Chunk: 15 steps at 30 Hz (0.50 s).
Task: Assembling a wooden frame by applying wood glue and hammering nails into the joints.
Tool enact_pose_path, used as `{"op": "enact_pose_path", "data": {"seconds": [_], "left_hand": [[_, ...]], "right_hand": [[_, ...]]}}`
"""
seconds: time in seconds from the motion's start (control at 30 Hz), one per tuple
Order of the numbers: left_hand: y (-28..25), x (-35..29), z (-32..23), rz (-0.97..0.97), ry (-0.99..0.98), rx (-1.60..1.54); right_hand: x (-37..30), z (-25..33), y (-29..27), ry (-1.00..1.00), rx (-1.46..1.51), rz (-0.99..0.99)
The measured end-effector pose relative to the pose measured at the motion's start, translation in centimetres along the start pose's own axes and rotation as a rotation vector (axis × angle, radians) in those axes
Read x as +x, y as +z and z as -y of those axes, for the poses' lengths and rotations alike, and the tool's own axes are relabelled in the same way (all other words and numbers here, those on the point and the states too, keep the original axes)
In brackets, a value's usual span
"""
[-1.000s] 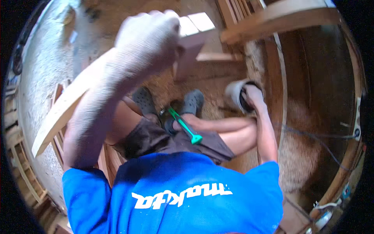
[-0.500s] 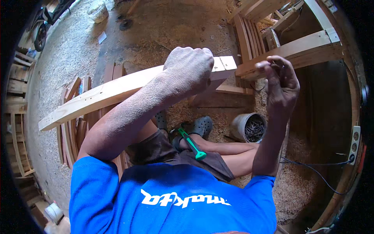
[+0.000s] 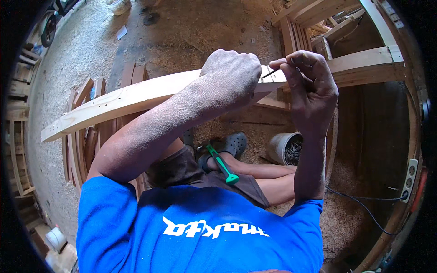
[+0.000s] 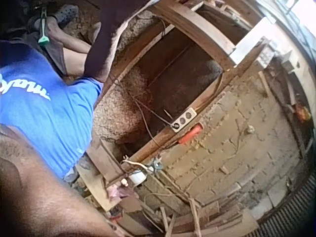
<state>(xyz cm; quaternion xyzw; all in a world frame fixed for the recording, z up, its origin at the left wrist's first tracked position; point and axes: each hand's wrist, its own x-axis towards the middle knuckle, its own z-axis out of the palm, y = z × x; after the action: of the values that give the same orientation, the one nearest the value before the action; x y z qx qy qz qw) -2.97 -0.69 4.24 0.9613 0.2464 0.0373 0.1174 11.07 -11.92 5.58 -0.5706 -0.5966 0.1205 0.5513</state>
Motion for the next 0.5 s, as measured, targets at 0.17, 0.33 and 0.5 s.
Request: {"op": "enact_pose_path", "data": {"seconds": [0.17, 0.33, 0.5], "left_hand": [[0.1, 0.2, -0.2, 0.034, -0.043, 0.009], [0.2, 0.1, 0.1, 0.016, -0.019, 0.023], [0.3, 0.1, -0.1, 0.015, -0.018, 0.025]], "right_hand": [[0.3, -0.6, 0.0, -0.011, 0.015, -0.023], [0.4, -0.5, 0.3, -0.035, -0.055, 0.000], [0.3, 0.7, -0.1, 0.020, -0.123, 0.052]]}}
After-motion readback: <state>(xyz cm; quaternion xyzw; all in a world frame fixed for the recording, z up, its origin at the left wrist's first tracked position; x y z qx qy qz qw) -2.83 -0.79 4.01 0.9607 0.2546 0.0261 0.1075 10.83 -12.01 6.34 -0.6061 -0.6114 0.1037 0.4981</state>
